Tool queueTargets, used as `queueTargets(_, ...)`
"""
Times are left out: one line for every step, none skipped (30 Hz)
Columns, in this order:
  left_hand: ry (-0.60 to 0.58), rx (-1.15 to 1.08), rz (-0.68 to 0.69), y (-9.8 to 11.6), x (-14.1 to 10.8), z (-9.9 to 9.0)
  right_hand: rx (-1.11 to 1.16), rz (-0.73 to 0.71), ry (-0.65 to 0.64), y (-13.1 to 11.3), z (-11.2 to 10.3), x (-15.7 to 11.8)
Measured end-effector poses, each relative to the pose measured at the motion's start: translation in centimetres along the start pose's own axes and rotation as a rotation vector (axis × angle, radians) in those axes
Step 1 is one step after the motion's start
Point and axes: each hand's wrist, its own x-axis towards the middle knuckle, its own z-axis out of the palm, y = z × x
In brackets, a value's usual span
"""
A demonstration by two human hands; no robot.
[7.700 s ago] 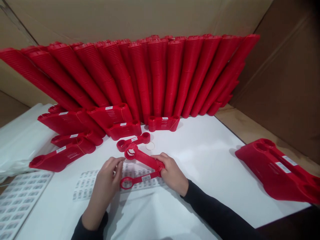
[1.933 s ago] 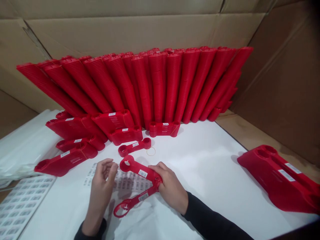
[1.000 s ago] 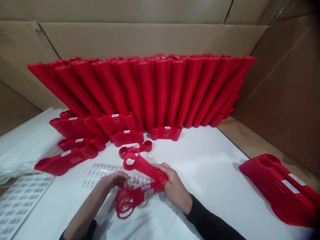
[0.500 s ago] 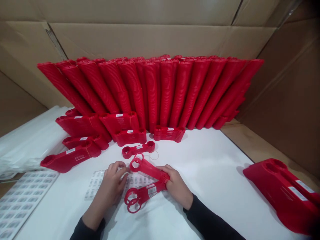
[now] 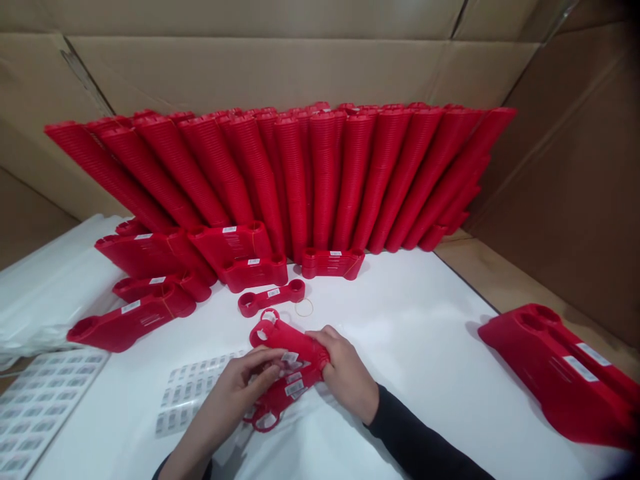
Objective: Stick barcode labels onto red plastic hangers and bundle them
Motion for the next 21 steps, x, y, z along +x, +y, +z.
queueTargets(-0.009,-0.022,-0.015,0.1,-0.1,0.3,-0.004,0.000,-0.003,-0.1,0.0,-0.1)
queueTargets(-0.018,-0.039,-0.027,0.1,-0.1,0.4,-0.003,-0.002,-0.002,-0.2,-0.1,-0.1)
queueTargets(-0.022,-0.054,-0.038,0.1,-0.2,0.6,0.001,-0.006,0.000,-0.2,-0.1,-0.2)
queueTargets(-0.019,-0.070,-0.048,0.1,-0.3,0.7,0.004,-0.010,0.002,-0.3,-0.2,-0.2)
queueTargets(-0.009,-0.085,-0.057,0.1,-0.3,0.8,0.006,-0.012,0.006,-0.3,-0.2,-0.2)
queueTargets(0.010,-0.097,-0.065,0.0,-0.4,0.9,0.006,-0.013,0.008,-0.3,-0.2,-0.2)
queueTargets(0.034,-0.104,-0.072,-0.1,-0.4,1.0,0.006,-0.011,0.008,-0.3,-0.3,-0.2)
queueTargets(0.053,-0.103,-0.078,-0.2,-0.4,1.1,0.004,-0.007,0.006,-0.2,-0.3,-0.2)
queueTargets(0.064,-0.096,-0.083,-0.3,-0.4,1.2,0.003,-0.004,0.003,-0.2,-0.3,-0.2)
queueTargets(0.070,-0.088,-0.083,-0.4,-0.4,1.2,0.002,-0.002,0.001,-0.3,-0.3,-0.2)
queueTargets(0.071,-0.082,-0.083,-0.5,-0.3,1.3,0.001,-0.003,-0.001,-0.3,-0.3,-0.2)
queueTargets(0.069,-0.081,-0.081,-0.5,-0.3,1.3,0.000,-0.005,-0.003,-0.3,-0.3,-0.2)
queueTargets(0.069,-0.085,-0.079,-0.6,-0.3,1.4,-0.001,-0.008,-0.004,-0.3,-0.3,-0.2)
queueTargets(0.071,-0.094,-0.077,-0.6,-0.3,1.4,-0.002,-0.012,-0.003,-0.3,-0.3,-0.2)
queueTargets(0.072,-0.105,-0.076,-0.6,-0.3,1.3,-0.002,-0.017,-0.002,-0.4,-0.3,-0.3)
queueTargets(0.071,-0.116,-0.076,-0.6,-0.2,1.3,0.000,-0.021,-0.001,-0.4,-0.3,-0.3)
queueTargets(0.069,-0.121,-0.076,-0.7,-0.2,1.2,0.003,-0.024,-0.001,-0.4,-0.3,-0.3)
queueTargets(0.064,-0.117,-0.073,-0.7,-0.2,1.1,0.006,-0.024,-0.002,-0.4,-0.3,-0.3)
queueTargets(0.050,-0.098,-0.066,-0.7,-0.2,1.0,0.007,-0.021,-0.003,-0.4,-0.3,-0.3)
queueTargets(0.037,-0.064,-0.052,-0.8,-0.1,1.0,0.007,-0.018,-0.003,-0.4,-0.3,-0.4)
queueTargets(0.032,-0.017,-0.032,-0.9,0.0,0.9,0.007,-0.015,-0.001,-0.5,-0.2,-0.4)
